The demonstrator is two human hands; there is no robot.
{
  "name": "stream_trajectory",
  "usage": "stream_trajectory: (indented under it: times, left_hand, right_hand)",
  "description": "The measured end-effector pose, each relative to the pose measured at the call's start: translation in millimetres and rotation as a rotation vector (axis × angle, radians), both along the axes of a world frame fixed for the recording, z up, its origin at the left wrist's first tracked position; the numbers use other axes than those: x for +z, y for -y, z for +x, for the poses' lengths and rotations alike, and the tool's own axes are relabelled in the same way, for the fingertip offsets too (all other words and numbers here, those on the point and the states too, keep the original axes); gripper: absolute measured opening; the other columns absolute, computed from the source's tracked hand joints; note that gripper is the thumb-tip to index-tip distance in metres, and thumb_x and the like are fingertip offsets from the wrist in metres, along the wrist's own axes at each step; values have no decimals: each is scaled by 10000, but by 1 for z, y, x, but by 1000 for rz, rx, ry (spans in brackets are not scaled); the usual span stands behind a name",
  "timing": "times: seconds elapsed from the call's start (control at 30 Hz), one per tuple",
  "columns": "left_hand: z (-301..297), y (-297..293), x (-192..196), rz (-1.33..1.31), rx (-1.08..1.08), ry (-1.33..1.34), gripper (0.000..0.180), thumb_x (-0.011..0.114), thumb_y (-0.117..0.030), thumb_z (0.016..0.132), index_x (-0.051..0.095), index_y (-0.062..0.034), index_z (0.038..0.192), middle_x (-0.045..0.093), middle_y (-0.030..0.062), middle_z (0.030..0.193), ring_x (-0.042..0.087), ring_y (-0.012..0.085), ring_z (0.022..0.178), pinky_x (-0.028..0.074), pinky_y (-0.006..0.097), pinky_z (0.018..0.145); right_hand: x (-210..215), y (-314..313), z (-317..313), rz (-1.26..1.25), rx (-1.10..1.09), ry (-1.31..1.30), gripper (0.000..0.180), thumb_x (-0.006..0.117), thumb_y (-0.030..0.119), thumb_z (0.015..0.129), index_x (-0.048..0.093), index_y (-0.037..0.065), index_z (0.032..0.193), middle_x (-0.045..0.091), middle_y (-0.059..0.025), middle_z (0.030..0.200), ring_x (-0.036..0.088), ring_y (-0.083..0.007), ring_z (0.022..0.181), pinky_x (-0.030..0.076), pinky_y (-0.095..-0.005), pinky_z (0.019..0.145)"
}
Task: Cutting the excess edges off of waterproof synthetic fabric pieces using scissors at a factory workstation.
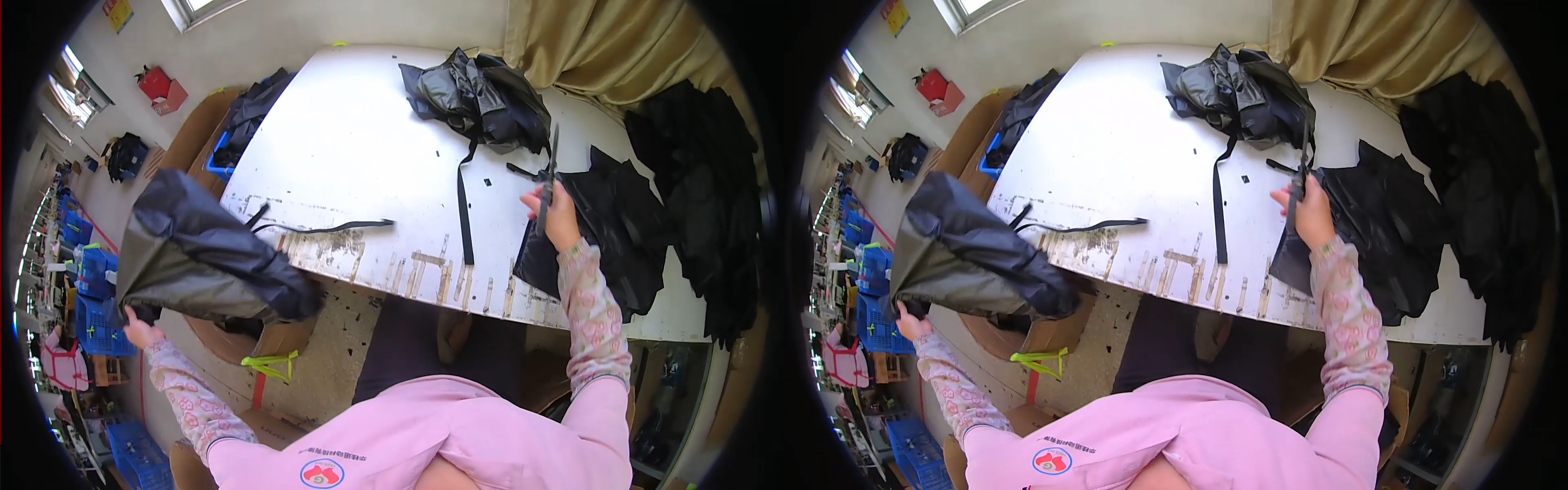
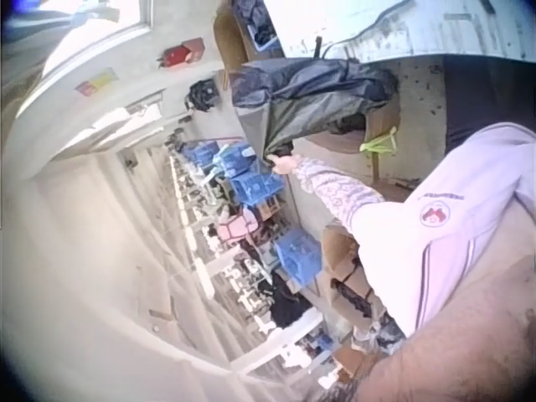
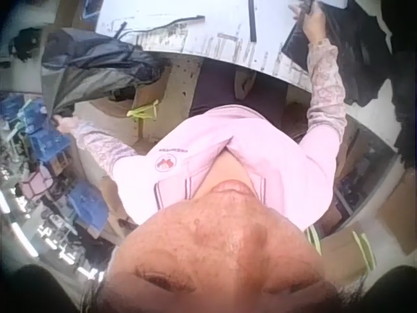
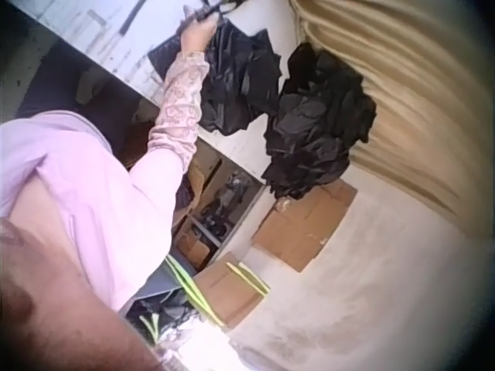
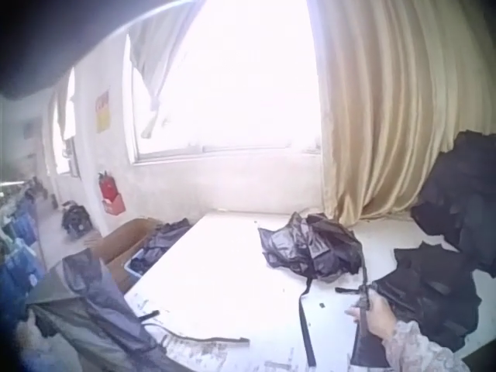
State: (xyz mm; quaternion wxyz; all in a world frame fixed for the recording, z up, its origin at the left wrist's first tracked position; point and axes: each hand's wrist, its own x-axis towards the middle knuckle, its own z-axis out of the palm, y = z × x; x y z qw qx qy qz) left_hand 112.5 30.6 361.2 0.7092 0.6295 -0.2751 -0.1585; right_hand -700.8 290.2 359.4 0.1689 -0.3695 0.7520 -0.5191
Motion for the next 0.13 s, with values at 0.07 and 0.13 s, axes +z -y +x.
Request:
stream_trajectory:
  times: [0.07, 0.13]
  left_hand:
    - [54, 9, -19, 96, 219, 190, 556, 745, -322, 832, 567, 128, 1104, 651, 196, 1103, 656, 284, 901, 546, 394, 808]
    - [83, 26, -25, 64, 298, 316, 626, 778, -382, 794, 572, 119, 1109, 648, 191, 1131, 650, 277, 900, 539, 427, 790]
  right_hand:
    - [-6, 55, -28, 75, -75, -192, 455, 837, 249, 722, 521, -15, 917, 649, -158, 804, 641, -299, 702, 496, -381, 633]
    - [-11, 109, -45, 151, -186, -464, 576, 844, 364, 705, 509, -6, 993, 664, -203, 865, 659, -373, 818, 495, -436, 740]
